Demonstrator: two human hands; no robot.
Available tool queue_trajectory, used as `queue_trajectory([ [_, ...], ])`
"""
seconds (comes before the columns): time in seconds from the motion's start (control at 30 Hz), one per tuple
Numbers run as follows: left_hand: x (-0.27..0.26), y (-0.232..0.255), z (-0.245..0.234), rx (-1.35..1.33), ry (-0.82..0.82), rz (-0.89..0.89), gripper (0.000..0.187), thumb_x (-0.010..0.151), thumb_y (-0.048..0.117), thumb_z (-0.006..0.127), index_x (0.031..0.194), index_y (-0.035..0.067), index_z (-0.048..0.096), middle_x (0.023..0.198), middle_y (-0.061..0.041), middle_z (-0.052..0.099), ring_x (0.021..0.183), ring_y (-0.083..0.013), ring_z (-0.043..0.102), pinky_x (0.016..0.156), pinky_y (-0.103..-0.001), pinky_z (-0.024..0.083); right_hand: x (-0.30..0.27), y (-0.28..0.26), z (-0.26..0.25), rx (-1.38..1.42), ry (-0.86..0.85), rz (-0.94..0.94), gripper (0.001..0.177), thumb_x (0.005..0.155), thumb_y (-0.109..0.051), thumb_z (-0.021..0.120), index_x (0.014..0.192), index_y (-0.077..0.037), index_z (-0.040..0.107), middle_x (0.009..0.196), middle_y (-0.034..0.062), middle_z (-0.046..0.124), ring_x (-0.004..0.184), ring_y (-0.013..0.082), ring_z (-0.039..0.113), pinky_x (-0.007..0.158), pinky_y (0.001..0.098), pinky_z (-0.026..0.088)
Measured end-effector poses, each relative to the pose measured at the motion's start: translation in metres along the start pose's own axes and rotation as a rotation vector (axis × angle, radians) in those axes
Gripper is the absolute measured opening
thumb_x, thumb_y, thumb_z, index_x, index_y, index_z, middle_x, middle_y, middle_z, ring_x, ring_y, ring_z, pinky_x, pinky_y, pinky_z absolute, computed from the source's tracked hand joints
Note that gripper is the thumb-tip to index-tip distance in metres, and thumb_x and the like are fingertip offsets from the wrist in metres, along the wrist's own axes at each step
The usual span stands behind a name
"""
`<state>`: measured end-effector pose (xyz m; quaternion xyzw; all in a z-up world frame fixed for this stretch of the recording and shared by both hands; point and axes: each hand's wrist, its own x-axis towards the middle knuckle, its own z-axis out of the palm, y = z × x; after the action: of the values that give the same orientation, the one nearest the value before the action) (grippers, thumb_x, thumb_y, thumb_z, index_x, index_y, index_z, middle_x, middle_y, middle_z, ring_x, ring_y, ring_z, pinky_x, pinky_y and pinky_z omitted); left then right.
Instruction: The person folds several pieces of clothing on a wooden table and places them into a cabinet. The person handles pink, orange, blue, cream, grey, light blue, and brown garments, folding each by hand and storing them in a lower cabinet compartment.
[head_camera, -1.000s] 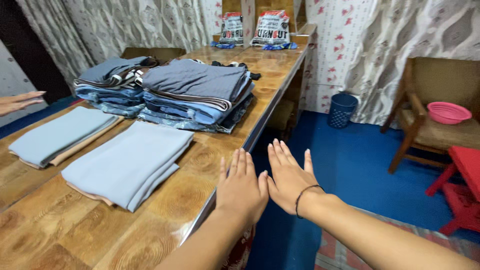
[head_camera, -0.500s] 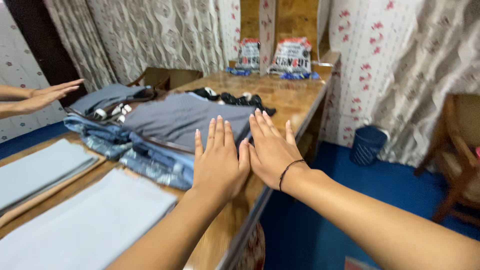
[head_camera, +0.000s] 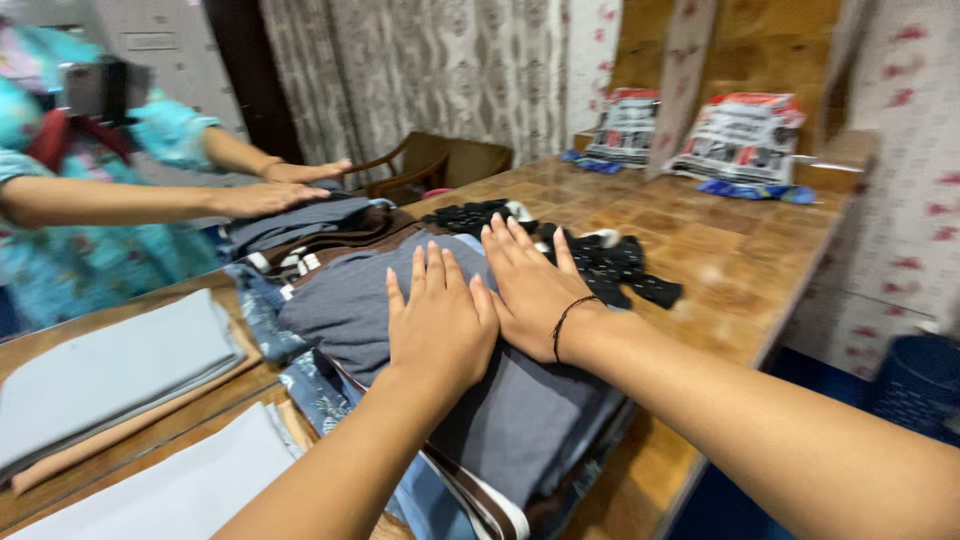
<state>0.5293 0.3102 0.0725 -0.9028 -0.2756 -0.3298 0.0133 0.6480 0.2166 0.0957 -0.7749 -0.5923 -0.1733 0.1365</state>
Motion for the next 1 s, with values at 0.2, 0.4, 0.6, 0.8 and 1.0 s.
queue_trajectory([
  [0.2, -0.019, -0.014, 0.015, 0.097, 0.120, 0.011, 0.059, 0.098, 0.031, 0.040, 0.144, -0.006, 0.047, 0.156, -0.022, 0.041, 0.149, -0.0320, 0.032, 0.121, -0.055, 0.016, 0.018, 0.003, 0.034, 0.200, -0.218, -0.174, 0.067, 0.102, -0.039, 0.028, 0.159, -0.006, 0.020, 0.169, 0.0098, 0.016, 0.157, 0.0233, 0.013, 0.123, 0.0562, 0.007],
  [0.4, -0.019, -0.012, 0.005, 0.160, 0.090, 0.022, 0.058, 0.099, 0.029, 0.040, 0.146, -0.003, 0.047, 0.157, -0.019, 0.042, 0.149, -0.0305, 0.033, 0.120, -0.055, 0.017, 0.021, 0.001, 0.038, 0.198, -0.256, -0.129, 0.069, 0.100, -0.042, 0.024, 0.159, -0.008, 0.015, 0.169, 0.0078, 0.009, 0.156, 0.0212, 0.007, 0.121, 0.0549, 0.006],
  [0.6, -0.027, -0.004, 0.006, 0.389, 0.177, -0.037, 0.061, 0.098, 0.032, 0.043, 0.150, 0.001, 0.044, 0.160, -0.020, 0.037, 0.152, -0.0343, 0.027, 0.120, -0.060, 0.015, 0.021, 0.000, 0.039, 0.243, -0.287, -0.113, 0.072, 0.102, -0.045, 0.023, 0.160, -0.005, 0.009, 0.170, 0.0108, 0.002, 0.157, 0.0242, 0.002, 0.123, 0.0561, 0.002],
  [0.8, -0.062, 0.026, -0.005, 0.422, 0.213, -0.462, 0.080, 0.094, 0.045, 0.053, 0.150, -0.010, 0.034, 0.157, -0.036, 0.029, 0.148, -0.0470, 0.025, 0.118, -0.059, 0.020, 0.020, -0.005, 0.038, 0.222, -0.297, -0.122, 0.080, 0.100, -0.049, 0.028, 0.161, -0.002, 0.008, 0.171, 0.0126, -0.001, 0.158, 0.0265, 0.000, 0.122, 0.0606, 0.002],
  [1.0, -0.098, 0.085, -0.041, 0.233, 0.184, -0.863, 0.083, 0.094, 0.051, 0.060, 0.144, -0.011, 0.036, 0.145, -0.038, 0.038, 0.134, -0.0485, 0.043, 0.109, -0.050, 0.041, 0.027, -0.007, 0.042, 0.233, -0.315, -0.107, 0.079, 0.099, -0.047, 0.028, 0.161, -0.003, 0.008, 0.172, 0.0106, 0.000, 0.159, 0.0247, 0.001, 0.122, 0.0635, 0.003],
])
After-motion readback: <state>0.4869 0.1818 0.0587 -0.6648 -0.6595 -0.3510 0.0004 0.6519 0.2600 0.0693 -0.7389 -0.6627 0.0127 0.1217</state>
